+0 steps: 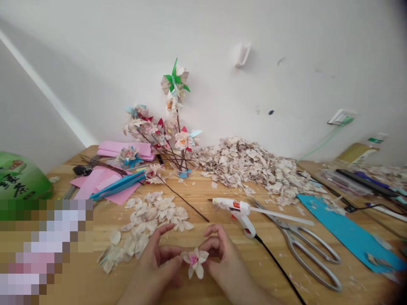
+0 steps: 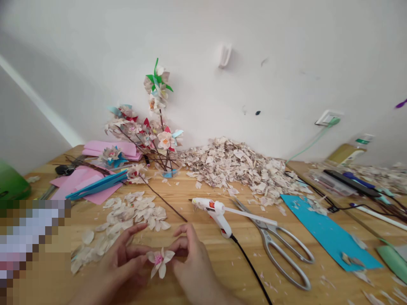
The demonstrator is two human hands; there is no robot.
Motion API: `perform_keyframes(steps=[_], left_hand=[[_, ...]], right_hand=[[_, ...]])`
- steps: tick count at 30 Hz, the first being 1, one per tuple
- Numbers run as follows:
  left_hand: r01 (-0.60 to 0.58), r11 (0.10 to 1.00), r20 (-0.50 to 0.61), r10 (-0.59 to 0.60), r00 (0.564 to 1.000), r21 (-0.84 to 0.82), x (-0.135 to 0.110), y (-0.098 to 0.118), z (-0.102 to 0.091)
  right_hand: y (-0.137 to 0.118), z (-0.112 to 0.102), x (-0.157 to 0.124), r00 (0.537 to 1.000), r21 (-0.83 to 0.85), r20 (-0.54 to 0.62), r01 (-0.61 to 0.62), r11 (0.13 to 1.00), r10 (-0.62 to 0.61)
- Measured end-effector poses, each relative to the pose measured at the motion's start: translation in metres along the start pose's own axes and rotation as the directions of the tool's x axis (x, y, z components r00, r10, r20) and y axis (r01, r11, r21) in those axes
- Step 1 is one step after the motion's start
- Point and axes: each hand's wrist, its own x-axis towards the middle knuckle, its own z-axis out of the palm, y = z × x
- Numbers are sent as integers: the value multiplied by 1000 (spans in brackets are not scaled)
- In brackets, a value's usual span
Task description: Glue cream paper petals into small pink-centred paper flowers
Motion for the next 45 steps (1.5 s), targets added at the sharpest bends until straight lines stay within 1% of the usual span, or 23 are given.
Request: perform_keyframes(steps=[2, 7, 12, 15, 18, 20, 23, 26, 30, 35, 45], left_hand=[[5, 1000, 9, -6, 1000, 22, 0, 0, -2], [-6, 997, 6, 5, 1000, 79, 1, -2, -4], [26, 992, 14, -28, 1000, 127, 1, -1, -5], [2, 988, -9, -1, 1000, 156, 1, -1, -5], [-27, 991, -18, 30, 999, 128, 1, -2, -7], [-62, 991, -43, 67, 997, 117, 2, -2, -8], [-99, 984, -76, 111, 991, 150, 3, -3, -8], [-79, 981, -62, 91, 994, 179, 3, -2, -6], [-45, 980, -65, 58, 996, 193, 2, -1, -4], [3, 991, -72, 7, 997, 137, -1, 5, 0], [77, 997, -53, -76, 996, 8, -1, 11, 1]], right_hand=[[0, 0, 0, 1000, 17, 3, -18, 1000, 18], [2, -3, 1, 1000, -88, 12, 17, 996, -16], [2, -5, 0, 999, -117, 38, 39, 992, -35], [2, -6, 0, 999, -91, 44, 29, 995, -25], [4, -6, 1, 999, -53, 44, 17, 998, -15], [4, -6, 1, 999, -40, 43, 12, 999, -11], [3, -6, 2, 999, -12, 47, 0, 1000, 1], [2, -7, 2, 998, 5, 68, -16, 1000, 16], [2, -8, 0, 998, -61, 65, -4, 998, 8], [2, -7, -1, 999, -118, 40, 7, 993, -3], [-1, -5, 0, 996, 8, 49, -74, 997, 73]])
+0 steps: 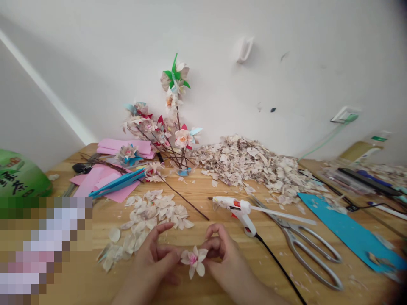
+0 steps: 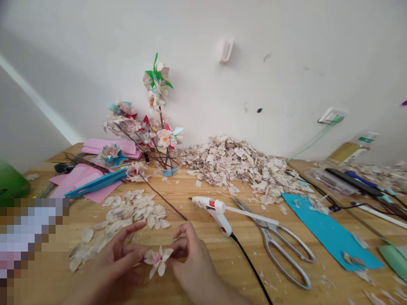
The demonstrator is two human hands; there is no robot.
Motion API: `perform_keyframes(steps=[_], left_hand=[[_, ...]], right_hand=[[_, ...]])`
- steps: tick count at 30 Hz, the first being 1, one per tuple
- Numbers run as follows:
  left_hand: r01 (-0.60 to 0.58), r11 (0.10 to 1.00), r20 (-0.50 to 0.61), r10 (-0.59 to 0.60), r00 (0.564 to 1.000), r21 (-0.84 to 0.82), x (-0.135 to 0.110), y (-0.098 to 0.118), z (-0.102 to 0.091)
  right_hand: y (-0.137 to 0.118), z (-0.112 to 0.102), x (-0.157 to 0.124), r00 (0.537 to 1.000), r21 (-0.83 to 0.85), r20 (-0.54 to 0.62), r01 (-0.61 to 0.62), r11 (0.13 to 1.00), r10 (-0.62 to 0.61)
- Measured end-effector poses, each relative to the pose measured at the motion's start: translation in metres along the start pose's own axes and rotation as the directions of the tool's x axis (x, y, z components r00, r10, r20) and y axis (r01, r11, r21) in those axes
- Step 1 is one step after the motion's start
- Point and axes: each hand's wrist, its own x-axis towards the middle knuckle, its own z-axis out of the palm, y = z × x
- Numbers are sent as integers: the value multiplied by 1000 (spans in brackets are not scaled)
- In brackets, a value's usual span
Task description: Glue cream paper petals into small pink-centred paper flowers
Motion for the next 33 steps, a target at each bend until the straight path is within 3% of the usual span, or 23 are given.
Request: perform_keyframes(steps=[9, 14, 16, 20, 33], left_hand=[[-27, 995, 13, 28, 1000, -91, 4, -8, -6], [-264, 963, -19, 264, 964, -47, 7, -16, -5], [-308, 951, -40, 308, 950, 9, 4, -16, -1], [-321, 942, -66, 328, 942, 94, -2, -13, 6], [-281, 958, -58, 285, 957, 60, -2, -12, 8]], right_hand=[[5, 3, 5, 1000, 44, -20, 13, 999, -12], [8, 1, 4, 999, 5, 11, 35, 999, -35], [7, 0, 3, 999, -29, 21, 48, 998, -47], [5, -2, 2, 997, -85, 42, 67, 994, -63], [4, -2, 1, 996, -133, 54, 74, 988, -68]])
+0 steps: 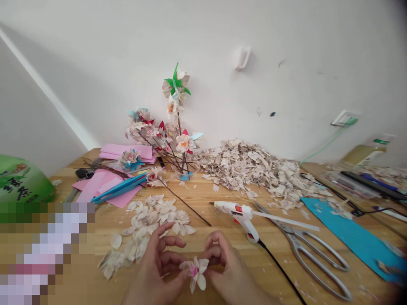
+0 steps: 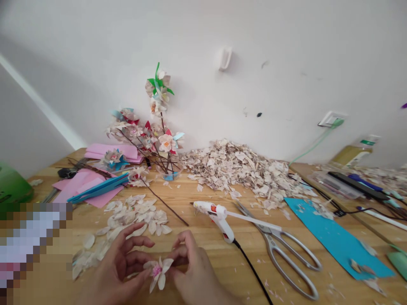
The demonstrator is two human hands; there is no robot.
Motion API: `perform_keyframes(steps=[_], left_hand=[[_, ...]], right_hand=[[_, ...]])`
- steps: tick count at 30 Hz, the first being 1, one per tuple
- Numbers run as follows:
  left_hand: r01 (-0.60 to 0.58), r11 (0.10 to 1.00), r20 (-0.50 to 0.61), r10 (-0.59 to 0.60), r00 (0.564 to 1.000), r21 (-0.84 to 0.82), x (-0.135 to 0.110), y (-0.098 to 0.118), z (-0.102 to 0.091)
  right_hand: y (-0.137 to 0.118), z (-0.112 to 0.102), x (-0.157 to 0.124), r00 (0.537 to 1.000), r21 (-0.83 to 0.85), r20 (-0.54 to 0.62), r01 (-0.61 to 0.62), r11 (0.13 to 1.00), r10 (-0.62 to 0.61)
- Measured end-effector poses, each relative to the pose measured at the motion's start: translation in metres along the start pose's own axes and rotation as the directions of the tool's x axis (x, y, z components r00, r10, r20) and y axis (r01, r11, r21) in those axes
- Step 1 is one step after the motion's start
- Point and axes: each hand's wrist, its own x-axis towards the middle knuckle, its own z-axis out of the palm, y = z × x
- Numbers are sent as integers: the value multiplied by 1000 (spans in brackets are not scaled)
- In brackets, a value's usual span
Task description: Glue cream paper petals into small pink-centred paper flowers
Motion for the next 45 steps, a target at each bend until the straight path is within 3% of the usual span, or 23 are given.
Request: perform_keyframes(steps=[12, 28, 34, 45], left_hand=[[6, 1000, -17, -7, 1000, -25, 2, -3, -2], [34, 995, -31, -36, 999, -91, 3, -3, -2], [60, 989, 26, -56, 998, -138, 8, -7, -8], [28, 998, -21, -29, 999, -56, 5, -7, -3]], right_hand=[[1, 1, 0, 999, 30, 33, -8, 1000, 7], [3, 8, 1, 1000, 133, -13, -26, 991, 28], [7, 6, 4, 998, 215, -57, 3, 977, 9], [-1, 5, 0, 1000, 67, -16, 2, 998, -1]])
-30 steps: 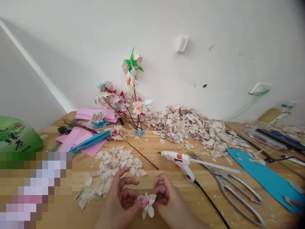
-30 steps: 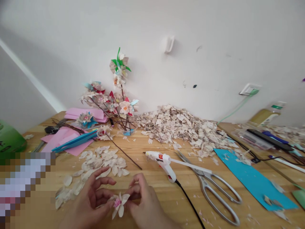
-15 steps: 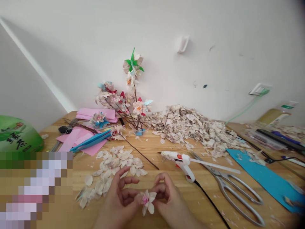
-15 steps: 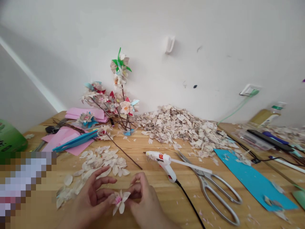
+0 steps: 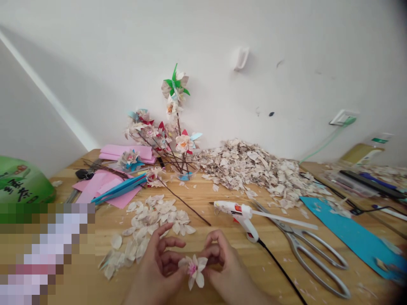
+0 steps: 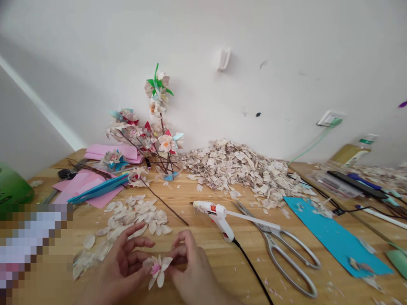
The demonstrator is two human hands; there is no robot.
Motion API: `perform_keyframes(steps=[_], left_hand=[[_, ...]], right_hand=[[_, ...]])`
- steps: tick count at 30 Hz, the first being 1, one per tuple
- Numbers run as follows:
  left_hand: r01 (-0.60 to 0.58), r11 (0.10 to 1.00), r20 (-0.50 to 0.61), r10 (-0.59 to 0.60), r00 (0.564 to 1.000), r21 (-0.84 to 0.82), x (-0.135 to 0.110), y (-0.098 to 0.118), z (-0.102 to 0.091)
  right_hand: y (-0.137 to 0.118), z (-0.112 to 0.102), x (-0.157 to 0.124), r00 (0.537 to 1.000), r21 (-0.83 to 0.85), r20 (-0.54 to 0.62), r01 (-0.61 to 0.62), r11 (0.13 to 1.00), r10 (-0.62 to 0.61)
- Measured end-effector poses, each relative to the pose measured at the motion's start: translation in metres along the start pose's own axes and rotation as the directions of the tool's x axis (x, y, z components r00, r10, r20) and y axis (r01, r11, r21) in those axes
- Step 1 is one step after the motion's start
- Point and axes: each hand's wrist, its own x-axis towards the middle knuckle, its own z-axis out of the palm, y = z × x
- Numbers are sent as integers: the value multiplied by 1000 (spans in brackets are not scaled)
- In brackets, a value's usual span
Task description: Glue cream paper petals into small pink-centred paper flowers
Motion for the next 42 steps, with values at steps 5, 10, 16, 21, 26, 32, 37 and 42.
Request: perform_keyframes(steps=[5, 10, 16, 21, 26, 32, 37, 42], left_hand=[[-39, 999, -13, 39, 999, 22, -2, 1, 2], [-55, 998, -26, 56, 998, 37, -3, 2, 3], [-38, 999, -57, 39, 998, 5, -2, 2, 3], [-7, 1000, 20, 7, 1000, 20, 2, 2, -3], [-17, 998, 63, 13, 998, 64, 3, 0, -8], [-17, 997, 56, 13, 998, 70, 2, 0, -6], [-26, 999, 1, 26, 1000, 33, 2, 0, -1], [-28, 999, -15, 28, 1000, -26, 4, -5, -3]], right_hand=[[4, -2, 0, 1000, -4, 7, 2, 1000, -2], [7, -1, 1, 1000, -11, 9, 23, 1000, -23], [3, 1, 1, 1000, -2, -3, 14, 1000, -14], [2, 0, 1, 1000, 9, -11, 15, 1000, -14], [-1, 0, 1, 1000, -27, -9, 22, 999, -22], [1, 0, 2, 1000, -15, -19, 13, 1000, -13], [1, 0, 2, 1000, -15, -20, 17, 1000, -18], [1, 2, 5, 1000, 43, -25, 16, 999, -15]])
